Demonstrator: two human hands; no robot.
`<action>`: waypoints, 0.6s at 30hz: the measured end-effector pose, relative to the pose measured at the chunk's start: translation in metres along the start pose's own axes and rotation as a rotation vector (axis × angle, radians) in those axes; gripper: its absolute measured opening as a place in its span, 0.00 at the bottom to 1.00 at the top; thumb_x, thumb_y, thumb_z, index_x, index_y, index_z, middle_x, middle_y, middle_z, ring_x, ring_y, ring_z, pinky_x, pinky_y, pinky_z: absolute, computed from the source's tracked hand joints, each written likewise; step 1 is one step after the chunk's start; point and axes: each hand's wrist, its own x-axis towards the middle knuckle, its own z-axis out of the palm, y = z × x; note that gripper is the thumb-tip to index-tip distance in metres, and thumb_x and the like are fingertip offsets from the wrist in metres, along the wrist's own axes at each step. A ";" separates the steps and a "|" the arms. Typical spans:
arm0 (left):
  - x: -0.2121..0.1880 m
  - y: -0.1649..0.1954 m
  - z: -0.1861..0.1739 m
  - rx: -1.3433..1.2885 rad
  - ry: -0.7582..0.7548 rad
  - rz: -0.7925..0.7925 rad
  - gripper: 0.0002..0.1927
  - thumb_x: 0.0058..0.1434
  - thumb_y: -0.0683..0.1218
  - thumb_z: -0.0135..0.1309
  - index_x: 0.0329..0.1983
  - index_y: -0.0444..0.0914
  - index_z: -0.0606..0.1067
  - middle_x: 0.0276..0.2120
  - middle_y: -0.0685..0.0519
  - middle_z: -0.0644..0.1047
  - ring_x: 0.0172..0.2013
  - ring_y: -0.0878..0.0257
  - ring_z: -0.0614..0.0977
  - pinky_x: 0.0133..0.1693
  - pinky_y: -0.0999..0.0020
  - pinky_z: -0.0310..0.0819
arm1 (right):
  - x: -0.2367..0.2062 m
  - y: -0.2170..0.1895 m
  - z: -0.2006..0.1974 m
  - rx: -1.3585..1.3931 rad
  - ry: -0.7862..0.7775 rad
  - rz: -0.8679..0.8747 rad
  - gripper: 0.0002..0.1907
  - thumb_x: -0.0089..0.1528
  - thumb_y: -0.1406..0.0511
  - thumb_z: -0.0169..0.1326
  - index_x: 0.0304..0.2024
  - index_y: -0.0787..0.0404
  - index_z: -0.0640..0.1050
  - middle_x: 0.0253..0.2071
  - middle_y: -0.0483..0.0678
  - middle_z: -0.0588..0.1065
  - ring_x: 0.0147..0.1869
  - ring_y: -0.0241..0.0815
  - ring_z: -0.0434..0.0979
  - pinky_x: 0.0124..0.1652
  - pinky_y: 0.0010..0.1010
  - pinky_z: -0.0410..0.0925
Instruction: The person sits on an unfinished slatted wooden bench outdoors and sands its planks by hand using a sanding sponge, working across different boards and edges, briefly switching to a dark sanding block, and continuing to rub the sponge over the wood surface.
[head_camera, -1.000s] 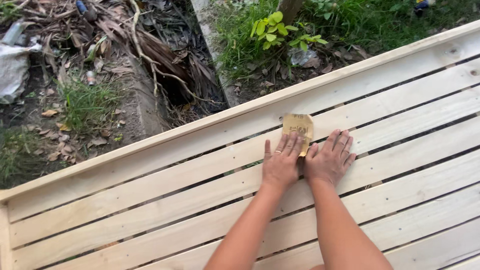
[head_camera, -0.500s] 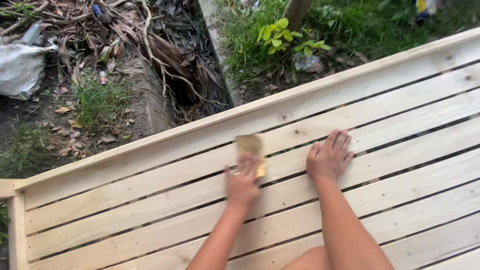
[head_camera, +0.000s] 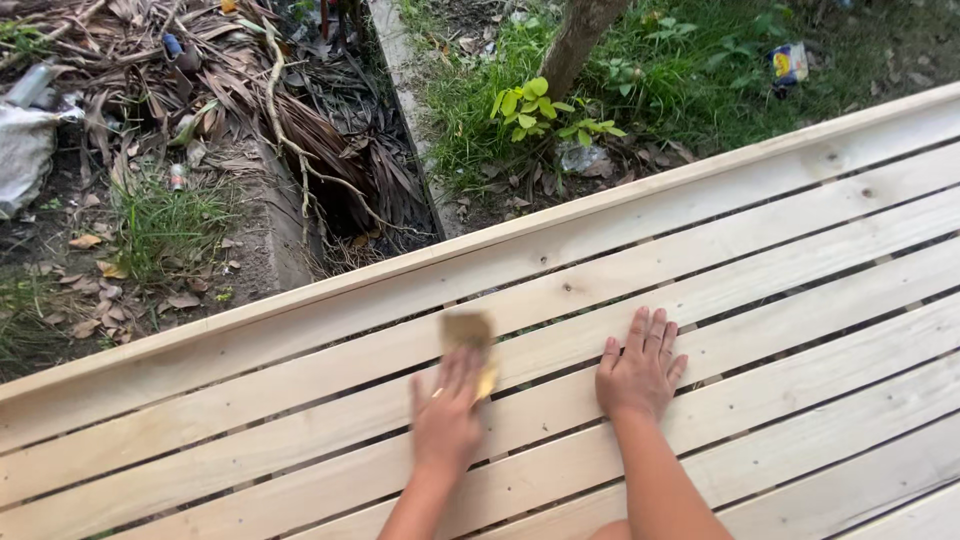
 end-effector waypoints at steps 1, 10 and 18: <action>-0.012 -0.009 0.000 0.033 -0.028 -0.026 0.39 0.58 0.43 0.49 0.75 0.51 0.57 0.75 0.61 0.56 0.74 0.63 0.55 0.68 0.38 0.36 | -0.001 0.000 0.000 0.006 0.011 -0.010 0.38 0.67 0.49 0.35 0.78 0.50 0.46 0.81 0.48 0.41 0.83 0.49 0.35 0.72 0.56 0.34; 0.136 0.109 0.054 -0.051 0.053 0.332 0.33 0.66 0.51 0.48 0.75 0.44 0.59 0.74 0.53 0.59 0.73 0.56 0.58 0.71 0.41 0.41 | 0.003 0.001 0.002 -0.034 -0.020 -0.003 0.38 0.67 0.50 0.34 0.78 0.50 0.45 0.80 0.49 0.40 0.83 0.51 0.33 0.72 0.58 0.34; 0.099 0.054 0.029 -0.017 0.120 0.299 0.32 0.67 0.50 0.44 0.76 0.51 0.58 0.76 0.61 0.56 0.73 0.65 0.57 0.70 0.40 0.36 | 0.000 -0.003 -0.008 -0.052 -0.053 0.001 0.38 0.67 0.50 0.33 0.78 0.49 0.44 0.80 0.48 0.39 0.83 0.50 0.32 0.72 0.56 0.33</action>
